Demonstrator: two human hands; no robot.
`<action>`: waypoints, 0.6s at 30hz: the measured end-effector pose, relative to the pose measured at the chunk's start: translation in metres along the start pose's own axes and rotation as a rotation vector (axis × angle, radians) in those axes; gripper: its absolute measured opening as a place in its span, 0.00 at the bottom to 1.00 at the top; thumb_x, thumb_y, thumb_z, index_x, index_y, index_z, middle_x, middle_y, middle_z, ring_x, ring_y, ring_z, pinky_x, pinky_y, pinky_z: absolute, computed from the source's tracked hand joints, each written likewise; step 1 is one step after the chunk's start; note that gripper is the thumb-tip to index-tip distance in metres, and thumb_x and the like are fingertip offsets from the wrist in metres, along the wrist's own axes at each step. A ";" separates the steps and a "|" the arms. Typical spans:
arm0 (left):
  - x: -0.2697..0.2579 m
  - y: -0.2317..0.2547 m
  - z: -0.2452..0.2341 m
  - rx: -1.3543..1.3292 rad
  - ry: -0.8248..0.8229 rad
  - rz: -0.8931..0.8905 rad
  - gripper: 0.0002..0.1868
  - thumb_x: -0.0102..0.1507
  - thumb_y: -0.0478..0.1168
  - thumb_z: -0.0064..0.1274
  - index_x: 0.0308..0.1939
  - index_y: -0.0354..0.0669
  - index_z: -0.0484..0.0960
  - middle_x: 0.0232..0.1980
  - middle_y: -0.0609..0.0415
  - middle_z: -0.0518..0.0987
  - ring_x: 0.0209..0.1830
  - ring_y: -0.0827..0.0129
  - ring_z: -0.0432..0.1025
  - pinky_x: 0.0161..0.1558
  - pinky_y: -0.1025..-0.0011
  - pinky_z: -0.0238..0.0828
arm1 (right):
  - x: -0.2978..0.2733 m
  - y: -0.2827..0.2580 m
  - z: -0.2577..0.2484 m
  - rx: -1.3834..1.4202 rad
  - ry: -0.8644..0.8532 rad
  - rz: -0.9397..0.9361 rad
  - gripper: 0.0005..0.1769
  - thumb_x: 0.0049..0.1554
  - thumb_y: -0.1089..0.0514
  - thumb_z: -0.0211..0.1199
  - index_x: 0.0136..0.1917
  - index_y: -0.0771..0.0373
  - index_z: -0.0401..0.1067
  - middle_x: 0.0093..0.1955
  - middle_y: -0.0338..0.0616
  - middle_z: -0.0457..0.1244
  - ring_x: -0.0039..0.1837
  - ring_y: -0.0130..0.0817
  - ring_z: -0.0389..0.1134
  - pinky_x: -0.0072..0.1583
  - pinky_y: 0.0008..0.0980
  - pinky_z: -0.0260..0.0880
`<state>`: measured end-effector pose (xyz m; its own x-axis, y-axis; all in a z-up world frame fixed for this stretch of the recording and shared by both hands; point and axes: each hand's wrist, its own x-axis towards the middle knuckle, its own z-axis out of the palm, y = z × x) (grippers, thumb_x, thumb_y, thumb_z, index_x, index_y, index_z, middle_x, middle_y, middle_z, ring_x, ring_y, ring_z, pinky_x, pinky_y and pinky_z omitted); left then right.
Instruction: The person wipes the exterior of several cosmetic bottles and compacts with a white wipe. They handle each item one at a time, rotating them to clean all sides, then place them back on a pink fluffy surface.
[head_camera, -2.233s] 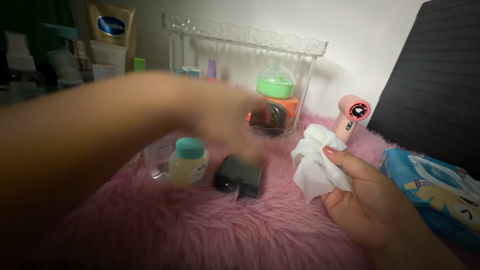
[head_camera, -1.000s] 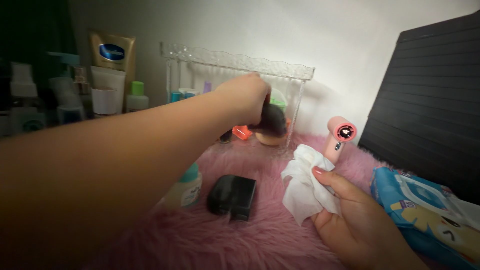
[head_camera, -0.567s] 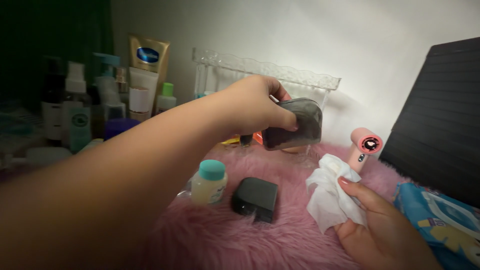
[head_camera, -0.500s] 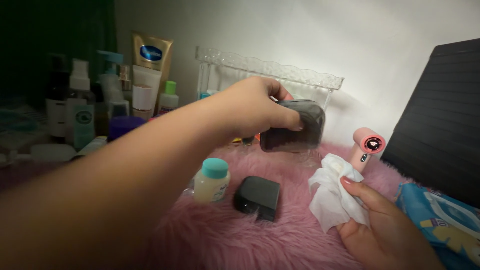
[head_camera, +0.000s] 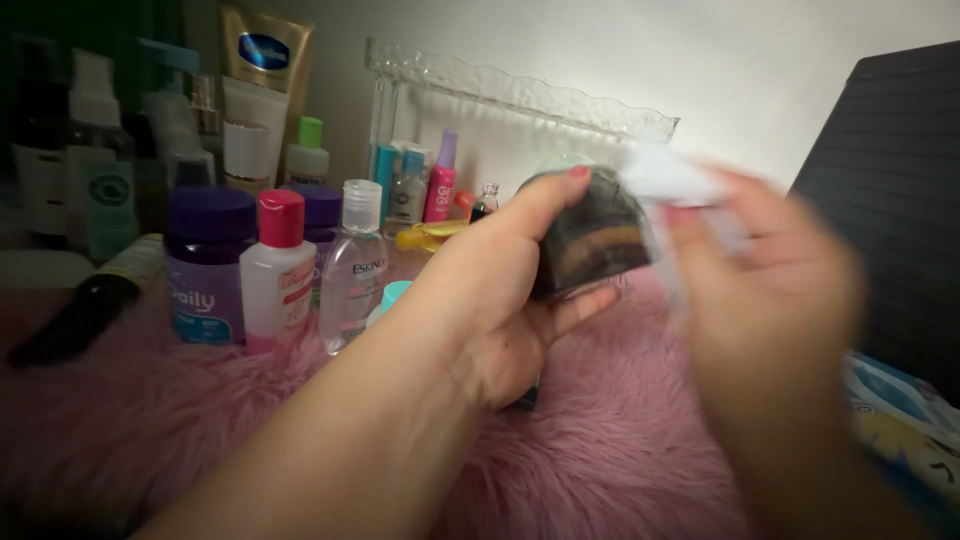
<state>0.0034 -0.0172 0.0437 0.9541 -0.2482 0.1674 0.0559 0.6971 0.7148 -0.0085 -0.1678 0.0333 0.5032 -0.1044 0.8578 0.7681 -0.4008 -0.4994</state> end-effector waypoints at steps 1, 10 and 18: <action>0.000 0.000 0.000 -0.029 -0.025 0.043 0.12 0.60 0.48 0.55 0.44 0.50 0.82 0.42 0.59 0.83 0.44 0.71 0.76 0.47 0.63 0.74 | 0.000 -0.005 0.007 -0.112 -0.040 -0.057 0.18 0.62 0.64 0.61 0.65 0.65 0.76 0.57 0.49 0.72 0.56 0.31 0.71 0.57 0.28 0.71; -0.003 -0.004 -0.013 0.017 -0.077 0.145 0.12 0.62 0.43 0.56 0.47 0.42 0.82 0.47 0.54 0.83 0.49 0.67 0.76 0.50 0.62 0.76 | -0.007 0.009 0.010 0.024 -0.092 -0.147 0.16 0.63 0.64 0.56 0.64 0.66 0.73 0.58 0.42 0.70 0.59 0.23 0.69 0.62 0.21 0.68; 0.001 -0.017 -0.019 0.379 -0.042 0.452 0.18 0.59 0.41 0.57 0.51 0.36 0.81 0.42 0.53 0.84 0.40 0.72 0.77 0.41 0.71 0.76 | 0.004 0.008 0.004 0.098 0.001 0.012 0.14 0.66 0.64 0.56 0.63 0.69 0.74 0.54 0.48 0.71 0.49 0.30 0.70 0.49 0.27 0.70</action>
<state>0.0090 -0.0167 0.0194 0.8459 -0.0138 0.5331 -0.4700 0.4531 0.7575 0.0013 -0.1679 0.0327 0.5124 -0.1093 0.8518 0.7970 -0.3087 -0.5191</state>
